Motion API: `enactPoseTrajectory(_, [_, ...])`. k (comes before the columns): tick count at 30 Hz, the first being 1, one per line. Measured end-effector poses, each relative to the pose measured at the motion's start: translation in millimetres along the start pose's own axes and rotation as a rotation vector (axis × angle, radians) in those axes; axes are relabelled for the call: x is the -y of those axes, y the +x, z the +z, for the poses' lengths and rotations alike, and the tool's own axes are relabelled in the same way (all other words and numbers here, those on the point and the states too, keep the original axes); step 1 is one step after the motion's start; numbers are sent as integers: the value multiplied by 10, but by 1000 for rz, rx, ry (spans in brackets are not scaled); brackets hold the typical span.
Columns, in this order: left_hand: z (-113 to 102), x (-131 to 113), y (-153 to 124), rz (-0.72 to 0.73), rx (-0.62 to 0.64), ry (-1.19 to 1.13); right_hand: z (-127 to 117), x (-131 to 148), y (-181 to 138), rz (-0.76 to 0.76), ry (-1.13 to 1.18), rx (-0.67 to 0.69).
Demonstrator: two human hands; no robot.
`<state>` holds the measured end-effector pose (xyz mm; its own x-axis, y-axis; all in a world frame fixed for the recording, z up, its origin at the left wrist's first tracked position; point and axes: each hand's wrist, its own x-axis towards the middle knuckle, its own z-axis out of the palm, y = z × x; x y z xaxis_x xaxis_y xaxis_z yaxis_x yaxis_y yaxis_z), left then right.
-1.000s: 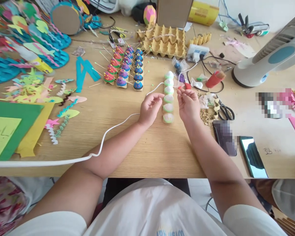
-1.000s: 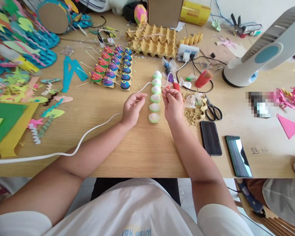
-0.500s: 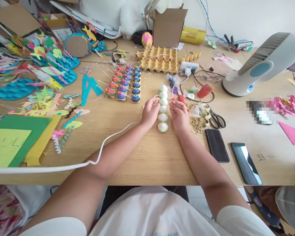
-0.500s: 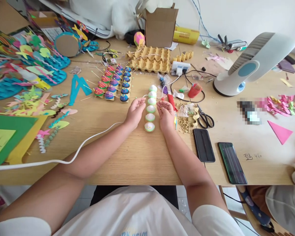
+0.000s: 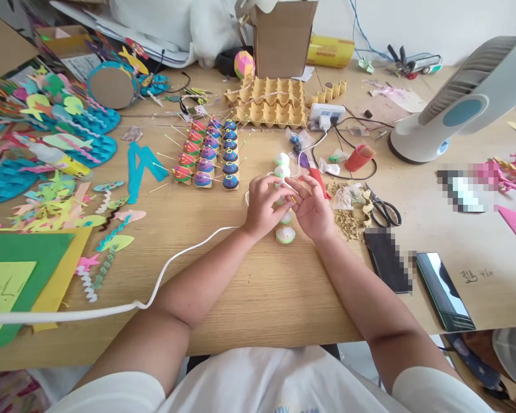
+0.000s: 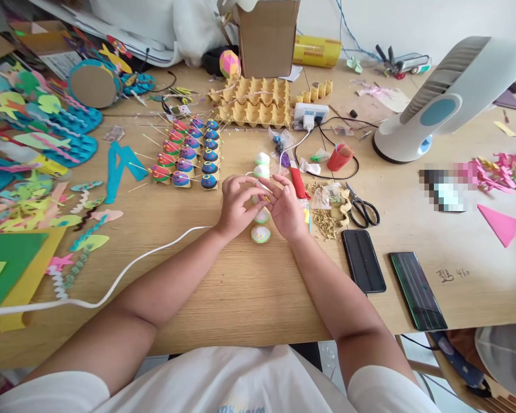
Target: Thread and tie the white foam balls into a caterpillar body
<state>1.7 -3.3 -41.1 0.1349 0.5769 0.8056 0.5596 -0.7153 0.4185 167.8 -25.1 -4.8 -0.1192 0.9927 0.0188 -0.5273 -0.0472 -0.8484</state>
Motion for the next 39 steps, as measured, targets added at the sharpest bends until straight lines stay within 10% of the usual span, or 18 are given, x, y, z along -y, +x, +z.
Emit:
enactPoseTrajectory(17, [15,26,-49,-43,90,102,-8,-48,-29,-118,-215,47])
enactPoseTrajectory(25, [-23,91,-54,-146,-51,44,-199,68,134,-322,-849,-344])
enactPoseTrajectory(32, [-14,91,-56,-194,-70,41,-321,580,55,-44,-1710,179])
enactPoseTrajectory(39, [-6,96,-53,-217,-48,75,-269,577,11,254,-1889,344])
